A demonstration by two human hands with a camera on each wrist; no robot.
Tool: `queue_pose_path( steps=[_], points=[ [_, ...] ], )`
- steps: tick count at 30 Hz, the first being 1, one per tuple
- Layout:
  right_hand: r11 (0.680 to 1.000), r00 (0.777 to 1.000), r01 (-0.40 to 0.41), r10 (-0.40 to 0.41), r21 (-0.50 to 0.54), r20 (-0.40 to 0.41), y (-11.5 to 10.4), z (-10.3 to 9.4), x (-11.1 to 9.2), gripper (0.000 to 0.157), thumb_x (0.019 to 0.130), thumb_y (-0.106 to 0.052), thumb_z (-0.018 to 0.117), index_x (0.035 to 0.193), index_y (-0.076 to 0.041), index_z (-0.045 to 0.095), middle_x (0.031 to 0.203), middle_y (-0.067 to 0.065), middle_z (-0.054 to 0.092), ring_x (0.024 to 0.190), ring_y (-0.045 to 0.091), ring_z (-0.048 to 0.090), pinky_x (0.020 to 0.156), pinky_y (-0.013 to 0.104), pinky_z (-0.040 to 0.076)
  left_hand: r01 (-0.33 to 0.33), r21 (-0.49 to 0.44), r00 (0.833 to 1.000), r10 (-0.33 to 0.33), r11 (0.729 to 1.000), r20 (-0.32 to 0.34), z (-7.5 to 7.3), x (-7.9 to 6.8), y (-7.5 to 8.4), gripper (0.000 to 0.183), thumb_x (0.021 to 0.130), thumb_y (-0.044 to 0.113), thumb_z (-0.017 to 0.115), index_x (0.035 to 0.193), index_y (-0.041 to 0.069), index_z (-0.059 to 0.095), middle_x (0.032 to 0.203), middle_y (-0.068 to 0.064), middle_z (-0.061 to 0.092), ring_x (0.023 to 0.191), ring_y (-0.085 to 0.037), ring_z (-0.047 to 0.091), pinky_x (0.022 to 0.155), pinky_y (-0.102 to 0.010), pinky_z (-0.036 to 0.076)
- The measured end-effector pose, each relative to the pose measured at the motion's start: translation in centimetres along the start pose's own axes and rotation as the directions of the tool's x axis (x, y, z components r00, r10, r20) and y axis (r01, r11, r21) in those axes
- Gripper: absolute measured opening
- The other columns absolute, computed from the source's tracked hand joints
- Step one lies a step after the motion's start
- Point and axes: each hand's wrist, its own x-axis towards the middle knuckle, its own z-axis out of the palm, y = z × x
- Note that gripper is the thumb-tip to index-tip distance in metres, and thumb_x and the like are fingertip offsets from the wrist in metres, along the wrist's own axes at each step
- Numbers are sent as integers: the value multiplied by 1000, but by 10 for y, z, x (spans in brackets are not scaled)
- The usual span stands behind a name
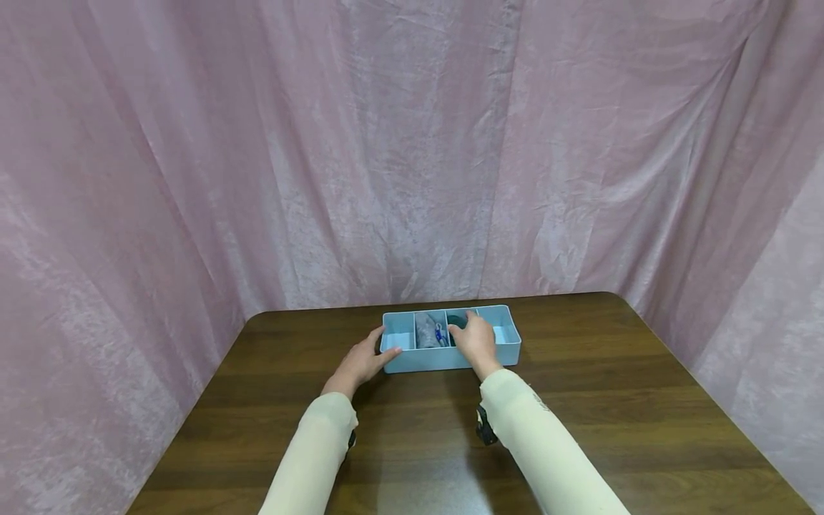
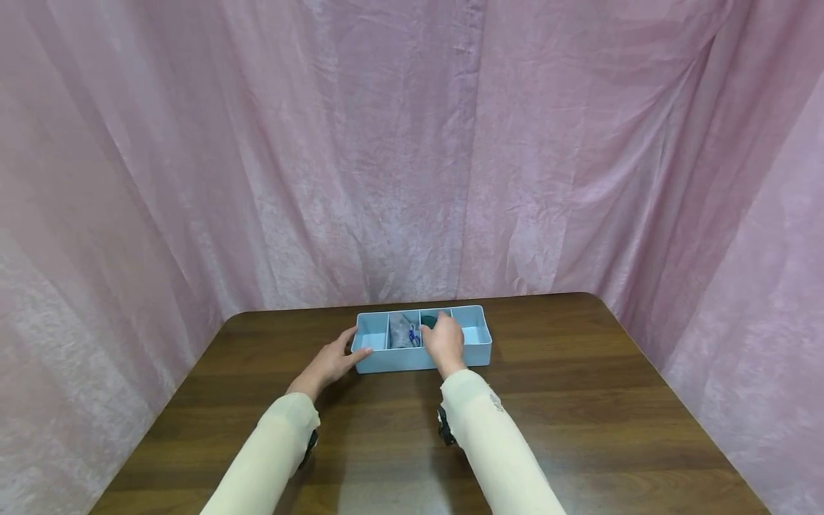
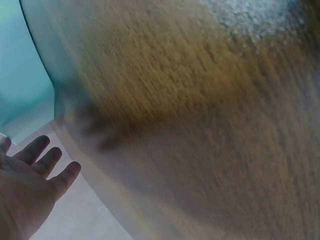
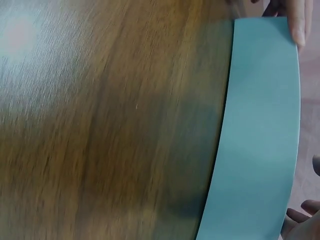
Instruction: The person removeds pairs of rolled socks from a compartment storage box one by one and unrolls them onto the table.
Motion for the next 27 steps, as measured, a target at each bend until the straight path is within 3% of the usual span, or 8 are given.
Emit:
queue_pose_path(
  steps=[10, 12, 17, 22, 27],
  points=[
    [999, 999, -11, 10, -52, -36, -4, 7, -2, 52, 98, -23, 61, 136, 10, 51, 130, 29, 58, 117, 43, 57, 95, 53, 47, 7, -5, 1000, -7, 1000, -4, 1, 0, 1, 79, 94, 58, 58, 158, 25, 26, 154, -15, 38, 138, -42, 38, 106, -64, 31],
    [997, 999, -1, -2, -74, -43, -4, 7, -2, 45, 97, -21, 61, 129, 11, 56, 119, 29, 63, 106, 42, 62, 88, 52, 50, 2, -10, 1000, -2, 1000, -8, 2, 0, 1, 78, 95, 56, 59, 158, 24, 26, 154, -16, 38, 137, -42, 39, 106, -64, 31],
    [988, 991, 37, -56, -153, -122, -2, 16, -2, 18, 92, -10, 64, 90, 8, 64, 80, 22, 65, 77, 37, 65, 68, 50, 52, 0, -25, 1000, 0, 1000, 2, 2, -1, 0, 79, 95, 56, 58, 158, 23, 26, 155, -15, 38, 138, -41, 38, 107, -63, 31],
    [978, 980, 45, -83, -204, -182, -1, 26, 1, 17, 88, -8, 70, 85, 8, 63, 79, 24, 66, 79, 41, 67, 68, 51, 54, 9, -25, 1000, -9, 1000, 2, 2, -2, -2, 80, 93, 60, 58, 158, 25, 26, 155, -13, 38, 139, -39, 38, 107, -62, 31],
    [977, 992, -10, -17, -214, -122, -6, 24, 8, 15, 86, -3, 63, 73, 3, 63, 76, 21, 66, 75, 37, 67, 64, 49, 54, 7, -25, 1000, -7, 1000, -1, -1, -1, -1, 83, 91, 65, 56, 158, 27, 26, 156, -12, 36, 140, -39, 36, 107, -62, 31]
  ],
)
